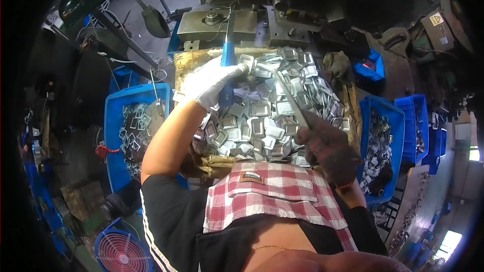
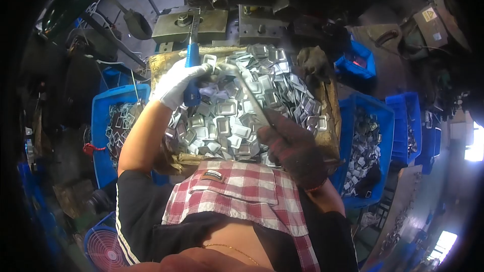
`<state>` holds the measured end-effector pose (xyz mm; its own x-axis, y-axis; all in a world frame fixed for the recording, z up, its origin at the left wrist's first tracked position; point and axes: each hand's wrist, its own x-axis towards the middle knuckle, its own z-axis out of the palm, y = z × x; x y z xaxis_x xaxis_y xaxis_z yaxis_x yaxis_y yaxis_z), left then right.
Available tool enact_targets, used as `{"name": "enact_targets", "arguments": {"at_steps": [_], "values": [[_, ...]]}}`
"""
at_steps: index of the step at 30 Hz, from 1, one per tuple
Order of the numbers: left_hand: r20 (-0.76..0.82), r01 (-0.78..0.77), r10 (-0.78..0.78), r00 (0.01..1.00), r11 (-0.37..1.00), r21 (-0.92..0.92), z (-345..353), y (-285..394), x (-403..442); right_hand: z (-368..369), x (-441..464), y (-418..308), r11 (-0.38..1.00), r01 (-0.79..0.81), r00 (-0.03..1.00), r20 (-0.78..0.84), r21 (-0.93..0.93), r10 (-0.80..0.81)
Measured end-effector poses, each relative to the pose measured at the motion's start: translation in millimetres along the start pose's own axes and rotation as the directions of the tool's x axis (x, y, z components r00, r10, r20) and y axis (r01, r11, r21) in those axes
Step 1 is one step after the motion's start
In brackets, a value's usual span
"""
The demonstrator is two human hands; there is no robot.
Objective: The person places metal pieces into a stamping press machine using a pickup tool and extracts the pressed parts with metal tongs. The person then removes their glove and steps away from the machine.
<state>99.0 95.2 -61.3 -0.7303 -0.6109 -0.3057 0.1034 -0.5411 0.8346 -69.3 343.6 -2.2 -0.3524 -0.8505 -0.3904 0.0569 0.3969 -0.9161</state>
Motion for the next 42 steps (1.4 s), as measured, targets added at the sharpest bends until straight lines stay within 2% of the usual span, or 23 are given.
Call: {"name": "enact_targets", "arguments": {"at_steps": [4,7,10,12,13,14,16,17,18,20,21,23,27,29,30,31,33,34,36,37,39,42], "values": [[-0.065,0.011,-0.017,0.998,0.996,-0.091,1,-3,-9,4,-5,-7,0.992,0.010,0.999,0.043,-0.126,-0.005],[-0.116,0.084,-0.099,0.988,0.988,-0.128,13,3,-17,6,-4,-5,0.988,0.033,0.998,0.053,-0.150,-0.025],[-0.062,0.103,-0.110,0.992,0.988,-0.118,15,-1,-14,8,-3,5,0.972,0.166,0.986,0.039,-0.165,-0.162],[-0.038,0.042,-0.033,0.999,0.965,0.260,9,0,-8,6,0,4,0.969,0.165,0.986,0.006,-0.184,-0.167],[-0.012,0.005,0.000,1.000,0.899,0.438,4,2,-3,4,1,3,0.968,0.162,0.986,-0.014,-0.193,-0.168],[0.007,-0.036,0.041,0.999,0.776,0.630,0,8,4,2,4,0,0.962,0.147,0.984,-0.069,-0.230,-0.167],[0.067,-0.108,0.112,0.991,0.414,0.904,-7,26,27,-4,14,-6,0.948,0.109,0.970,-0.177,-0.300,-0.168],[0.074,-0.098,0.116,0.990,0.219,0.971,-6,37,40,-10,18,-4,0.968,0.089,0.969,-0.204,-0.234,-0.139],[-0.061,0.063,-0.028,0.998,0.071,0.995,8,56,49,-15,23,-3,0.960,0.092,0.958,-0.238,-0.263,-0.157],[0.063,-0.019,0.179,0.982,-0.238,0.971,7,62,75,-26,31,-2,0.943,0.089,0.933,-0.304,-0.321,-0.192],[0.047,-0.015,0.107,0.993,-0.281,0.960,16,71,85,-39,39,10,0.896,0.193,0.912,-0.265,-0.400,-0.314],[0.012,-0.036,-0.066,0.998,-0.360,0.932,38,84,110,-41,50,4,0.894,0.186,0.898,-0.298,-0.407,-0.322],[-0.014,0.020,0.025,1.000,-0.262,0.965,38,83,124,-35,77,-14,0.873,0.180,0.879,-0.325,-0.453,-0.350],[-0.015,0.042,0.245,0.969,-0.105,0.994,27,66,112,-34,90,-21,0.819,0.178,0.879,-0.286,-0.545,-0.381],[-0.026,0.038,0.352,0.936,-0.028,0.999,16,54,109,-31,93,-26,0.830,0.172,0.890,-0.278,-0.530,-0.362],[0.088,-0.066,0.500,0.862,-0.062,0.996,6,40,105,-29,97,-30,0.841,0.165,0.900,-0.270,-0.515,-0.342],[0.100,-0.134,0.414,0.905,0.055,0.989,2,24,87,-18,98,-39,0.937,0.119,0.936,-0.278,-0.329,-0.217],[0.106,-0.160,0.371,0.922,0.117,0.980,5,20,72,-16,100,-38,0.925,0.110,0.929,-0.294,-0.364,-0.226],[0.180,-0.211,0.287,0.941,0.083,0.974,14,11,54,-14,106,-31,0.896,0.094,0.914,-0.320,-0.433,-0.250],[0.167,-0.159,0.258,0.952,-0.050,0.986,16,3,53,-15,109,-27,0.852,0.159,0.894,-0.294,-0.498,-0.338],[0.196,-0.195,0.236,0.952,-0.031,0.980,12,-9,56,-21,112,-18,0.736,0.276,0.838,-0.221,-0.619,-0.500],[0.184,-0.182,0.241,0.953,-0.032,0.983,11,-13,55,-27,112,-15,0.629,0.275,0.782,-0.212,-0.727,-0.587]]}}
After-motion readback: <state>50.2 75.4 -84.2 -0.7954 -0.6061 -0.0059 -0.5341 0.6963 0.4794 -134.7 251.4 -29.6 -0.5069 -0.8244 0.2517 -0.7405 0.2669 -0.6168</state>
